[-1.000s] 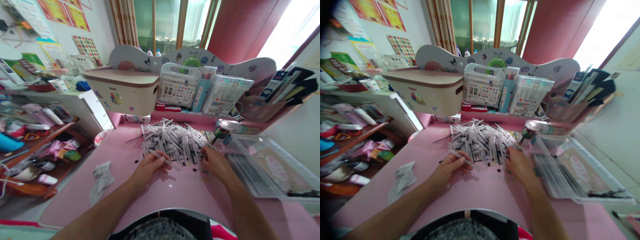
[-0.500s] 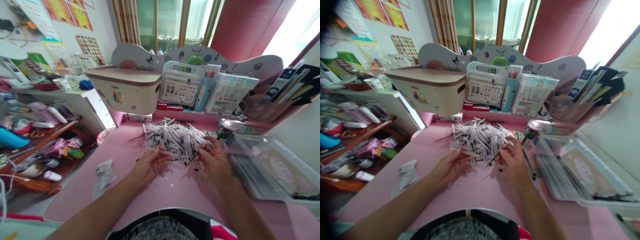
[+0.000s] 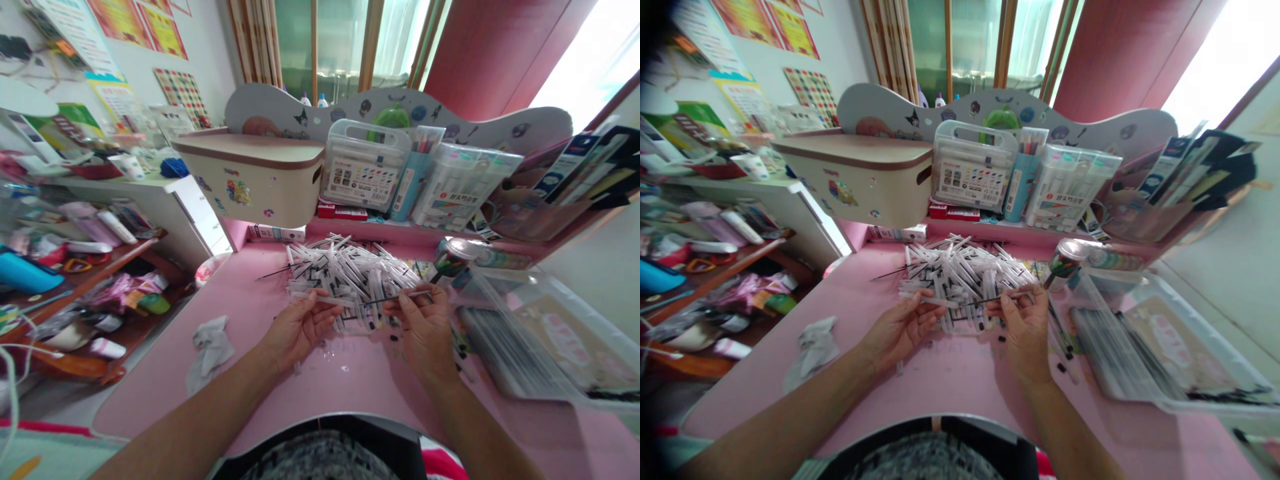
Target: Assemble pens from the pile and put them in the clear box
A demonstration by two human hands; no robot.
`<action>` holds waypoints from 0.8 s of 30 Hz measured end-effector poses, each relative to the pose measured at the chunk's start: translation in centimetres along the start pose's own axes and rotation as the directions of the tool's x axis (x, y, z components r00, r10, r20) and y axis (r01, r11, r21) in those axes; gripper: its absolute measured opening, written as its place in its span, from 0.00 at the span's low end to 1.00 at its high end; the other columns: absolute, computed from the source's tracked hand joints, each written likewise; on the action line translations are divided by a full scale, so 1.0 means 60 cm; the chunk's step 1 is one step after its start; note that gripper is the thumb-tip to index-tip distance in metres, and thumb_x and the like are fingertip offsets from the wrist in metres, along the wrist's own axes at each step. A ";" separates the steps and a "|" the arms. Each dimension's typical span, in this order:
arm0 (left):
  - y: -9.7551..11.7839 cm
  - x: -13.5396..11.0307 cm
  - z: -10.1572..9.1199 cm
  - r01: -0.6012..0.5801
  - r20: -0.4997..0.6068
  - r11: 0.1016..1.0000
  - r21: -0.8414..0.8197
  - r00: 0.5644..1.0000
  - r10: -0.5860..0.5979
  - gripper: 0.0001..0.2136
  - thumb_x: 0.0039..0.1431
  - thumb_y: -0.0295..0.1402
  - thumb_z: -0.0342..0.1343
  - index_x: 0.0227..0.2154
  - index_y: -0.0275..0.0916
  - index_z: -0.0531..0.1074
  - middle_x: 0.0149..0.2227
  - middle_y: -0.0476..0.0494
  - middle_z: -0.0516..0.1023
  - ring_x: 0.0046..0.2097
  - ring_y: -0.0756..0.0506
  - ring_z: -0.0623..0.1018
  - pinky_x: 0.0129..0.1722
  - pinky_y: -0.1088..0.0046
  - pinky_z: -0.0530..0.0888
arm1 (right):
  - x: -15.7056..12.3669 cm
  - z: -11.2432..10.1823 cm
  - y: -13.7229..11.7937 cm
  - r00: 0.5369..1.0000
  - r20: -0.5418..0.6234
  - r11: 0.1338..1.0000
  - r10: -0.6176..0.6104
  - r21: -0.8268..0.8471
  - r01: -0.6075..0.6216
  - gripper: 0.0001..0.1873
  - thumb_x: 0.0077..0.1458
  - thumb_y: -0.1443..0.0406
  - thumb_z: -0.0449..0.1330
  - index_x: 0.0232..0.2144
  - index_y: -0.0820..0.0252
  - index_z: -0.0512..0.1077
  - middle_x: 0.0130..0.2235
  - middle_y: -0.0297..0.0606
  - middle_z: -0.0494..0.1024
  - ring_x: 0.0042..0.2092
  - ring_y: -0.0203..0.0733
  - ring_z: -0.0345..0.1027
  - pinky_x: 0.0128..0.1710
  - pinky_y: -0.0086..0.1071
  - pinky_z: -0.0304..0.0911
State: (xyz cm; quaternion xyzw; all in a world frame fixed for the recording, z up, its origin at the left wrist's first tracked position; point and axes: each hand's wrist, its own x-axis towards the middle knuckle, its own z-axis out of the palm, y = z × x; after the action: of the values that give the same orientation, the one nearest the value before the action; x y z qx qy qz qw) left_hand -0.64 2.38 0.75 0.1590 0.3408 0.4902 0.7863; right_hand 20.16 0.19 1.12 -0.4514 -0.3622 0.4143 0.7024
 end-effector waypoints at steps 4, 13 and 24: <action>-0.002 0.002 -0.001 -0.011 -0.013 1.000 -0.006 1.000 0.011 0.09 0.69 0.26 0.45 0.37 0.33 0.70 0.32 0.35 0.84 0.37 0.45 0.85 0.33 0.77 0.81 | -0.001 0.003 0.003 1.000 -0.006 0.999 0.002 0.037 -0.002 0.19 0.51 0.62 0.68 0.38 0.52 0.62 0.34 0.25 0.74 0.31 0.37 0.78 0.32 0.32 0.74; 0.001 0.005 -0.004 -0.022 -0.017 1.000 -0.014 1.000 0.021 0.09 0.69 0.26 0.44 0.38 0.33 0.70 0.33 0.35 0.84 0.37 0.45 0.85 0.33 0.77 0.81 | -0.002 0.005 0.004 1.000 -0.013 0.997 0.010 0.076 -0.009 0.18 0.50 0.63 0.69 0.37 0.52 0.63 0.34 0.26 0.75 0.32 0.38 0.79 0.32 0.31 0.75; 0.001 0.006 -0.007 -0.050 -0.050 0.999 -0.013 0.998 0.050 0.09 0.69 0.27 0.45 0.38 0.33 0.70 0.33 0.35 0.83 0.37 0.45 0.85 0.33 0.78 0.81 | -0.003 0.007 0.000 1.000 -0.017 0.997 0.011 0.077 -0.010 0.17 0.49 0.64 0.68 0.36 0.52 0.64 0.33 0.25 0.74 0.31 0.37 0.78 0.31 0.31 0.74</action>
State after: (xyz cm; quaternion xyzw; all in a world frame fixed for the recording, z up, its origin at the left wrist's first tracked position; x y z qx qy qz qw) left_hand -0.89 2.70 0.33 0.1496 0.3526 0.5160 0.7662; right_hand 19.71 0.14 1.23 -0.4296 -0.3374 0.4277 0.7203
